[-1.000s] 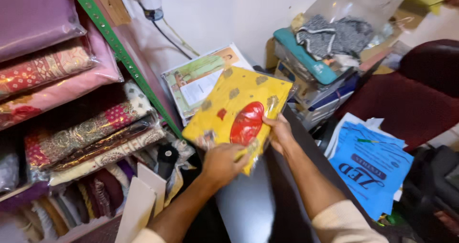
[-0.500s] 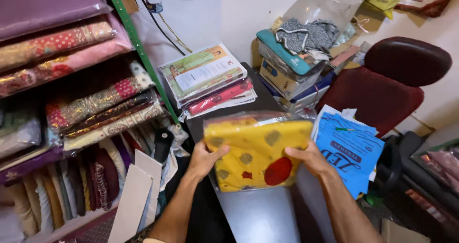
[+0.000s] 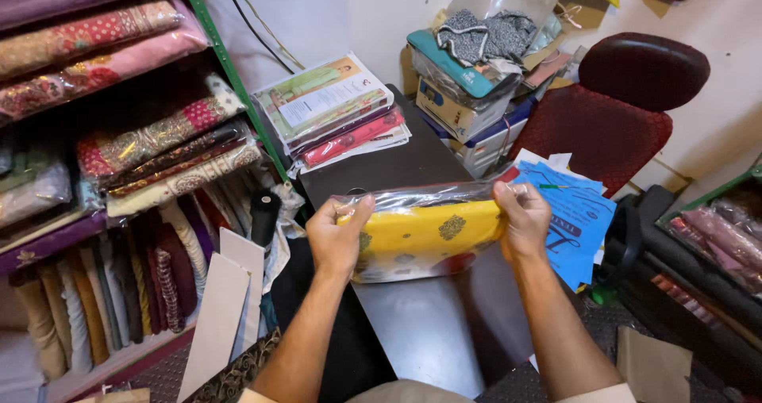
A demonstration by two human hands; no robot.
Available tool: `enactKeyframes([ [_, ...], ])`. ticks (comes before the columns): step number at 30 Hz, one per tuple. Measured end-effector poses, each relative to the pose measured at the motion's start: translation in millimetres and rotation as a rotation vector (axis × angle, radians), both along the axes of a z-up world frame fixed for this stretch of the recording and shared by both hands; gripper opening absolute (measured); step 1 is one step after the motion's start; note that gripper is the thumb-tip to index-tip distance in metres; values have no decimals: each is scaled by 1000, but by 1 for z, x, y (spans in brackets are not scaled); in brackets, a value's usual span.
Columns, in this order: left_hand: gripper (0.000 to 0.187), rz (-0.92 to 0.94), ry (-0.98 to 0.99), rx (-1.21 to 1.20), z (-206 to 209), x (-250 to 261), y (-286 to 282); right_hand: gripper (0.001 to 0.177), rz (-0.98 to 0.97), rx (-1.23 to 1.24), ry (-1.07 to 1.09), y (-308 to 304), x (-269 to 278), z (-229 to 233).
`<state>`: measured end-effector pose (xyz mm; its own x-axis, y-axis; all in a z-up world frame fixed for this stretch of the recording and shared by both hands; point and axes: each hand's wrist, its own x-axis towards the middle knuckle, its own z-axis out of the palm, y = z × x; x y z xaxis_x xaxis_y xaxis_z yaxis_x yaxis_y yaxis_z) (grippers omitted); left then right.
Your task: The person picks up several packaged garments one by one from a table and places them onto shelves.
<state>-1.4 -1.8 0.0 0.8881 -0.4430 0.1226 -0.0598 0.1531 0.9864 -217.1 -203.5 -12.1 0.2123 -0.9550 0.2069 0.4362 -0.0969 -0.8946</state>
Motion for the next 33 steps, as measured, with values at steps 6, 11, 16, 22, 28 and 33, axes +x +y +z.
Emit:
enactKeyframes([
  [6, 21, 217, 150, 66, 10, -24, -8, 32, -96, 35, -23, 11, -2, 8],
  [11, 36, 321, -171, 176, 49, -26, 8, 41, -167, 81, 32, 19, -1, 20],
  [16, 36, -266, -1360, 276, 72, -21, -3, 25, -107, 111, 102, 15, -3, 23],
  [22, 57, -679, -993, 853, 96, 9, 14, 10, 28, -54, 184, -30, -25, -38],
  [28, 36, -474, -288, 524, 25, 38, 17, 57, 283, -259, 372, 2, -58, -33],
  [33, 43, -328, -23, 280, 5, 42, 15, 48, 349, -315, 488, 31, -40, 2],
])
